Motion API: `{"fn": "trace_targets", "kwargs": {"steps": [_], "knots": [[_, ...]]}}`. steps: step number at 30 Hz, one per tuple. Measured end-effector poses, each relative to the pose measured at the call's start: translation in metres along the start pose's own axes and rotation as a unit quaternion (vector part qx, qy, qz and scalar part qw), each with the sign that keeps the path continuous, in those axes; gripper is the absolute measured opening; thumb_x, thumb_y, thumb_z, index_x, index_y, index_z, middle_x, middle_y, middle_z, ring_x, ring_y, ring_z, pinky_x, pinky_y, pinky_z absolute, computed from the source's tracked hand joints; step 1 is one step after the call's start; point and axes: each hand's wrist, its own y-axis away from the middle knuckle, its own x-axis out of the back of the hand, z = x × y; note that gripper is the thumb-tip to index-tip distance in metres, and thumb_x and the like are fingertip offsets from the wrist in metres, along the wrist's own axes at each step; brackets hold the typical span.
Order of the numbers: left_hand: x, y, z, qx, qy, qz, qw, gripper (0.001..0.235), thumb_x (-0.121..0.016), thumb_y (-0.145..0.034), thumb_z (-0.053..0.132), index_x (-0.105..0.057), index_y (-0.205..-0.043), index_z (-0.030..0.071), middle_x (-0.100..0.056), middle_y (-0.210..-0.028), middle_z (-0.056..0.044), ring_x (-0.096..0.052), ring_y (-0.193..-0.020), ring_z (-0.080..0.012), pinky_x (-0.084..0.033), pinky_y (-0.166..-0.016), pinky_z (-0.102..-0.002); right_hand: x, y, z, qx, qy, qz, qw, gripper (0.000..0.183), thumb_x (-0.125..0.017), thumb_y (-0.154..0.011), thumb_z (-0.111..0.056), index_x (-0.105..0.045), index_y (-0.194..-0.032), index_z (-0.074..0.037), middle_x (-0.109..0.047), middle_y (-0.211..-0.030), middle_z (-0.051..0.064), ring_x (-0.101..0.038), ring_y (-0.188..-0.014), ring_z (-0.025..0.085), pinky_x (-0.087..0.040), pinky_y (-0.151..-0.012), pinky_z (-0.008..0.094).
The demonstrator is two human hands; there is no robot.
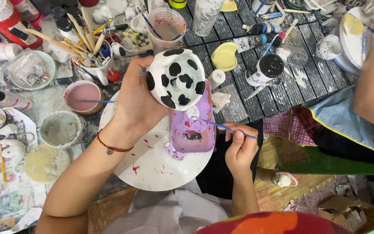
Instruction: The person paints a small white ceramic figurine with black paint using a fine brush, then sets it down and picks up a larger white ceramic bowl with black spots to paint its interior with black paint.
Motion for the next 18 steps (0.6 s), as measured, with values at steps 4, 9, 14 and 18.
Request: {"fn": "trace_targets", "kwargs": {"steps": [4,9,14,18], "knots": [[0.002,0.000,-0.001,0.000,0.013,-0.019,1.000,0.053,-0.049,-0.097,0.041,-0.062,-0.134,0.006,-0.068,-0.129,-0.009,-0.064,-0.118,-0.0254,-0.050,-0.106,-0.046,-0.001,0.002,0.004,0.015,-0.001,0.013,1.000,0.016,-0.043,-0.116,-0.015,-0.046,-0.115,0.000,-0.070,-0.109,0.021,-0.054,-0.073,0.014,-0.050,-0.071,0.028],[-0.004,0.001,-0.003,-0.019,0.000,-0.067,0.998,0.051,-0.047,-0.102,0.039,-0.060,-0.138,0.006,-0.066,-0.135,-0.009,-0.063,-0.125,-0.0261,-0.048,-0.112,-0.047,-0.003,0.002,0.005,-0.001,-0.045,0.064,0.997,0.019,-0.043,-0.118,-0.019,-0.045,-0.116,-0.001,-0.069,-0.106,0.020,-0.054,-0.072,0.014,-0.047,-0.067,0.028],[-0.015,0.010,-0.004,-0.015,-0.008,-0.115,0.993,0.057,-0.038,-0.108,0.042,-0.050,-0.151,0.006,-0.060,-0.145,-0.010,-0.059,-0.134,-0.0271,-0.046,-0.117,-0.048,0.007,-0.012,0.000,-0.011,-0.021,0.276,0.961,0.031,-0.037,-0.117,-0.037,-0.041,-0.110,-0.007,-0.064,-0.075,0.010,-0.047,-0.050,0.012,-0.036,-0.047,0.023],[-0.022,0.012,-0.004,0.010,-0.015,-0.151,0.988,0.064,-0.031,-0.108,0.045,-0.044,-0.157,0.006,-0.057,-0.149,-0.013,-0.057,-0.137,-0.0297,-0.046,-0.118,-0.049,0.033,-0.042,-0.021,0.029,-0.235,0.307,0.922,0.043,-0.043,-0.126,-0.037,-0.043,-0.097,-0.005,-0.046,-0.067,0.004,-0.036,-0.048,0.012,-0.028,-0.047,0.022]]}}
